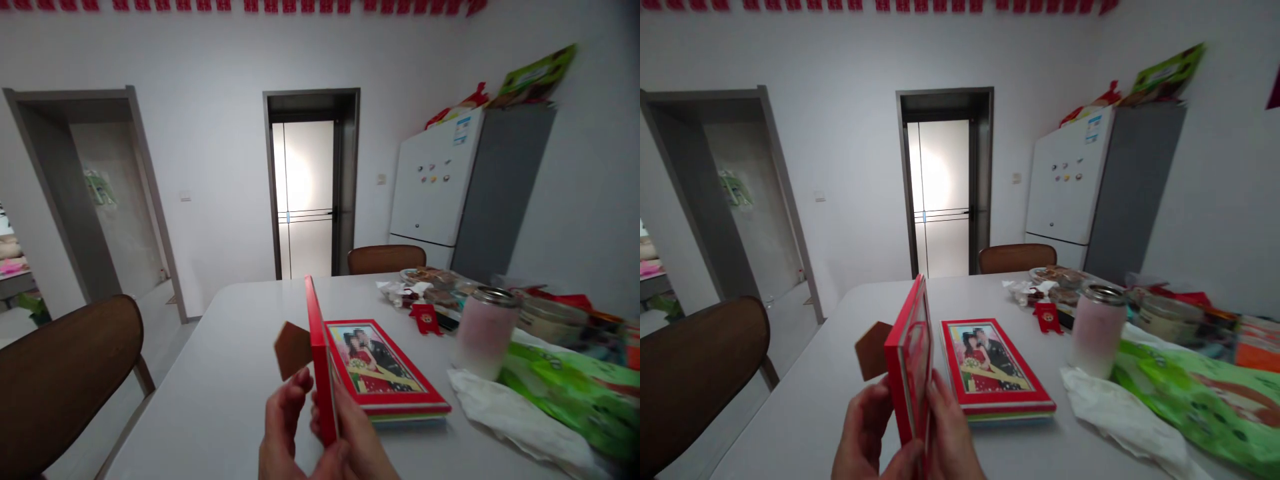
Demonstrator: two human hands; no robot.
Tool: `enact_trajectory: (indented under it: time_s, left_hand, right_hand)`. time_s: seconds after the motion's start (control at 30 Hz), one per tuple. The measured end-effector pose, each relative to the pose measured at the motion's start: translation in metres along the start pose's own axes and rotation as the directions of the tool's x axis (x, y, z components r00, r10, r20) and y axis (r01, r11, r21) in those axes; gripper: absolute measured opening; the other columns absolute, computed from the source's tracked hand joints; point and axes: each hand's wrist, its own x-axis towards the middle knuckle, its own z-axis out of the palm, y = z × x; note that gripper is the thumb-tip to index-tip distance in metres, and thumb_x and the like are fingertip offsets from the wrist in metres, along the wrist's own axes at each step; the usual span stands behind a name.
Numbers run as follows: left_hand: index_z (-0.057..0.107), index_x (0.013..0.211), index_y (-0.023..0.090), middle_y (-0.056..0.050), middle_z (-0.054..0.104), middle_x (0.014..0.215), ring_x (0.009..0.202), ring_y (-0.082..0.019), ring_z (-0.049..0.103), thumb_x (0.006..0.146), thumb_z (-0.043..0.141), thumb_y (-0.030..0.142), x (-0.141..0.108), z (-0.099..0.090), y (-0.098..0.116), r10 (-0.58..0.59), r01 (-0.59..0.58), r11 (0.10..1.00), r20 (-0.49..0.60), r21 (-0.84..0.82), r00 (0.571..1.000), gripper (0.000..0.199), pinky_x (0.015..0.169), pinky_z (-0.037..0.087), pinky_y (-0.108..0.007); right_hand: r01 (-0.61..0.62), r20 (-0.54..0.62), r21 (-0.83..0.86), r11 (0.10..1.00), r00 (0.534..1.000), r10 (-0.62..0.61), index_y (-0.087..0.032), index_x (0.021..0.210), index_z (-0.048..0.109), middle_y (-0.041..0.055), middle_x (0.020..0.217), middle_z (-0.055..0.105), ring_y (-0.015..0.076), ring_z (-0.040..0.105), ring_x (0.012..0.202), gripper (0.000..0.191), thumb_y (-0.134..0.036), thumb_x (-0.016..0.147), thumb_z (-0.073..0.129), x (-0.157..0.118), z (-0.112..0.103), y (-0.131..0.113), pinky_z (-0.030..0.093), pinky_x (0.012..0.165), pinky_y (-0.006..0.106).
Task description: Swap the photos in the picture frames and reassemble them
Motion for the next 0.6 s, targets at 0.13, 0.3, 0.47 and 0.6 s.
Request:
enact_trajectory:
  time_s: [0.13, 0.3, 0.47, 0.6]
  left_hand:
    - [0.04, 0.101, 0.016, -0.012, 0.06, 0.1, 0.09, -0.022, 0.059, 0.064, 0.063, 0.037, 0.025, 0.026, 0.018, -0.113, 0.144, 0.946, 0.119, -0.291, 0.986, 0.048, 0.077, 0.048, -0.034]
    - [0.049, 0.094, 0.014, -0.012, 0.063, 0.096, 0.087, -0.022, 0.059, 0.063, 0.064, 0.039, 0.033, 0.063, 0.002, -0.184, 0.306, 0.833, 0.291, -0.46, 0.939, 0.043, 0.079, 0.045, -0.034]
    - [0.053, 0.089, 0.014, -0.007, 0.064, 0.086, 0.077, -0.017, 0.059, 0.069, 0.058, 0.034, 0.023, 0.08, -0.036, -0.275, 0.304, 0.951, 0.288, -0.063, 0.918, 0.029, 0.067, 0.045, -0.026]
    - [0.052, 0.072, 0.016, 0.002, 0.058, 0.061, 0.059, -0.012, 0.054, 0.066, 0.059, 0.022, 0.017, 0.079, -0.053, -0.341, 0.321, 0.94, 0.286, 0.118, 0.895, 0.011, 0.053, 0.04, -0.02]
  right_hand:
    - [-0.121, -0.257, 0.268, 0.956, 0.947, 0.191, -0.024, 0.121, 0.036, 0.0026, 0.086, 0.066, 0.0203, 0.063, 0.073, 0.056, -0.034, 0.069, 0.055, 0.055, -0.075, -0.018, 0.051, 0.065, 0.035]
    - [-0.236, -0.324, 0.111, 0.965, 0.91, 0.26, -0.02, 0.114, 0.047, 0.0037, 0.076, 0.068, 0.0202, 0.063, 0.06, 0.052, -0.024, 0.064, 0.06, 0.071, -0.15, -0.037, 0.051, 0.055, 0.034]
    - [-0.288, -0.279, -0.047, 0.956, 0.923, 0.265, -0.017, 0.116, 0.046, 0.0053, 0.079, 0.069, 0.0192, 0.064, 0.063, 0.055, -0.024, 0.063, 0.061, 0.074, -0.197, -0.016, 0.051, 0.06, 0.033]
    - [-0.305, -0.261, -0.25, 0.919, 0.935, 0.24, -0.017, 0.118, 0.044, 0.0044, 0.085, 0.068, 0.019, 0.063, 0.067, 0.057, -0.028, 0.064, 0.059, 0.082, -0.216, 0.006, 0.049, 0.062, 0.032]
